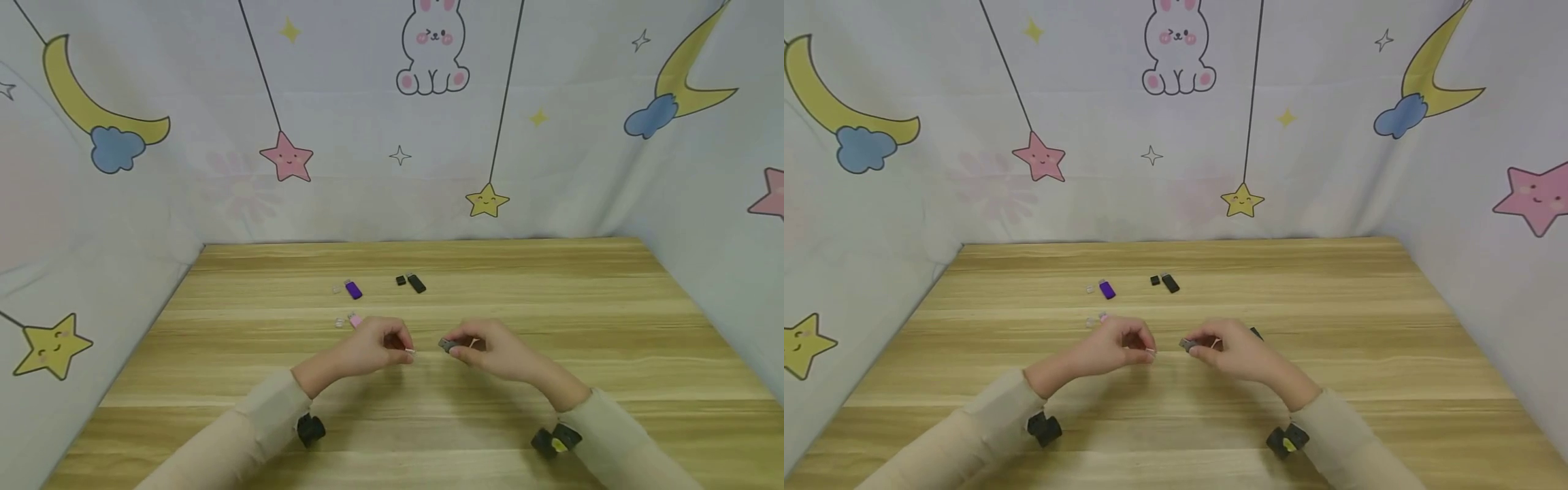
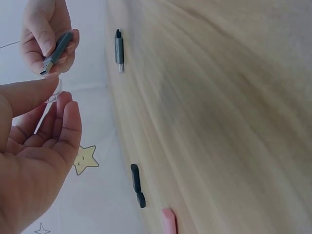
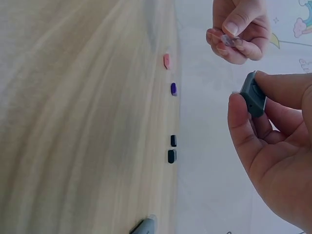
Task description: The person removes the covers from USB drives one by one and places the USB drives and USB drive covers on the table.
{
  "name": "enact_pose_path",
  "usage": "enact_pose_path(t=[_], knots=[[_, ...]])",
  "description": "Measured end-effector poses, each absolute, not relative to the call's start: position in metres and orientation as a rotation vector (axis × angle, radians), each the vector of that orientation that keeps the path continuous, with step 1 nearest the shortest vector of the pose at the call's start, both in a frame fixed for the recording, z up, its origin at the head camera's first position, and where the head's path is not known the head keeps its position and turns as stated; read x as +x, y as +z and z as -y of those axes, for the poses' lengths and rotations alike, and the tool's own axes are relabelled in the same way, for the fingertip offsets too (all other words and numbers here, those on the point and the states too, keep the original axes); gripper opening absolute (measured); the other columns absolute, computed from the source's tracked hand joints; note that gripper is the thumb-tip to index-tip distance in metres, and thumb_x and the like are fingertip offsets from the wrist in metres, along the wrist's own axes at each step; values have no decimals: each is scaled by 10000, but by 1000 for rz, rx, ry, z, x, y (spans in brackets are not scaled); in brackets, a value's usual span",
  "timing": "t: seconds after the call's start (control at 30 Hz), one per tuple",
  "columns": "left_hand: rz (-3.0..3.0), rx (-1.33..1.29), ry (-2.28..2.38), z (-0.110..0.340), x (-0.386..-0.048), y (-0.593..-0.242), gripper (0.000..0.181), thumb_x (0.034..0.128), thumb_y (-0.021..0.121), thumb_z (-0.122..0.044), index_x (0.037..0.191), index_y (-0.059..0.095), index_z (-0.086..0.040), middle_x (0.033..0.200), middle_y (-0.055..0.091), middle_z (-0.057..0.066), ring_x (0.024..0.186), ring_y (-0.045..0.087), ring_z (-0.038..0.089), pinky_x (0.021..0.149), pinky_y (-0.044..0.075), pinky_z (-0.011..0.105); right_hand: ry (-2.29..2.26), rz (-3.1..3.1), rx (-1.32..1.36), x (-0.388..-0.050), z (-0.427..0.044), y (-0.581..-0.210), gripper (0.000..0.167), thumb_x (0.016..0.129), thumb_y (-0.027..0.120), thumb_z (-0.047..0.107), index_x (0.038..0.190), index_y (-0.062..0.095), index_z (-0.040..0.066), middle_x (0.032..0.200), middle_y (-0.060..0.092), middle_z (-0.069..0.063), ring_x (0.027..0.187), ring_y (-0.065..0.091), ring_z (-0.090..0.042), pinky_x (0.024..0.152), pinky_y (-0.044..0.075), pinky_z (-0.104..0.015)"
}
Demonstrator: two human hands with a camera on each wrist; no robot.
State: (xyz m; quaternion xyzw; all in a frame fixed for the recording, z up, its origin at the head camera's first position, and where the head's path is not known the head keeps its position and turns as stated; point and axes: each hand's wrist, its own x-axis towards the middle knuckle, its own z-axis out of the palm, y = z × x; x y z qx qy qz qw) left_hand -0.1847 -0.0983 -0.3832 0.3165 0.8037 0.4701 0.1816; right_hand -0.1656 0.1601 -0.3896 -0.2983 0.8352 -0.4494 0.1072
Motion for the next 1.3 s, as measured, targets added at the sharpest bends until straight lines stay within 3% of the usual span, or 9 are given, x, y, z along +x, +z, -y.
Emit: enact_pose_path(t=[0.33, 0.6, 0.77, 0.87, 1.0, 1.1, 1.3], knots=[[-2377, 802, 1338, 105, -198, -375, 55, 864, 701, -40, 884, 651, -29, 841, 677, 43, 745, 629, 90, 670, 521, 244, -1337, -2458, -777, -185, -153, -381, 231, 954, 605, 108, 1131, 652, -32, 960, 652, -97, 796, 587, -144, 677, 541, -276], [-2433, 748, 1392, 109, -213, -372, 75, 870, 701, -56, 908, 643, -28, 866, 658, 60, 756, 606, 121, 676, 512, 260, -1366, -2500, -660, -199, -145, -375, 267, 953, 609, 126, 1177, 642, -17, 964, 657, -91, 793, 618, -166, 732, 546, -473], [-2405, 678, 1432, 110, -221, -371, 61, 891, 677, -59, 928, 639, -29, 857, 635, 69, 650, 534, 144, 551, 453, 272, -1384, -2527, -630, -207, -142, -373, 256, 952, 615, 142, 1159, 652, -3, 940, 657, -84, 777, 623, -167, 739, 539, -492], [-2393, 634, 1445, 110, -225, -370, 58, 900, 669, -68, 937, 634, -42, 844, 630, 67, 597, 506, 220, 471, 417, 307, -1397, -2534, -593, -212, -140, -372, 240, 950, 621, 155, 1138, 662, 12, 923, 656, -78, 776, 624, -173, 753, 534, -503], [-2422, 621, 1435, 109, -231, -370, 71, 899, 672, -75, 947, 630, -43, 858, 637, 60, 709, 575, 269, 559, 469, 310, -1405, -2544, -561, -217, -137, -373, 234, 954, 618, 175, 1120, 665, 16, 918, 654, -78, 784, 630, -178, 762, 530, -502], [-2458, 630, 1417, 107, -236, -370, 75, 897, 676, -75, 950, 637, -39, 870, 641, 57, 783, 597, 203, 684, 486, 276, -1392, -2562, -545, -222, -136, -374, 245, 962, 606, 184, 1130, 660, 14, 935, 665, -101, 798, 638, -180, 768, 531, -471], [-2481, 617, 1404, 103, -246, -371, 116, 899, 674, -76, 990, 647, -8, 899, 646, 65, 790, 588, 146, 734, 491, 289, -1362, -2575, -450, -232, -134, -376, 315, 980, 577, 222, 1222, 623, 25, 1039, 681, -148, 840, 655, -178, 826, 521, -410]])
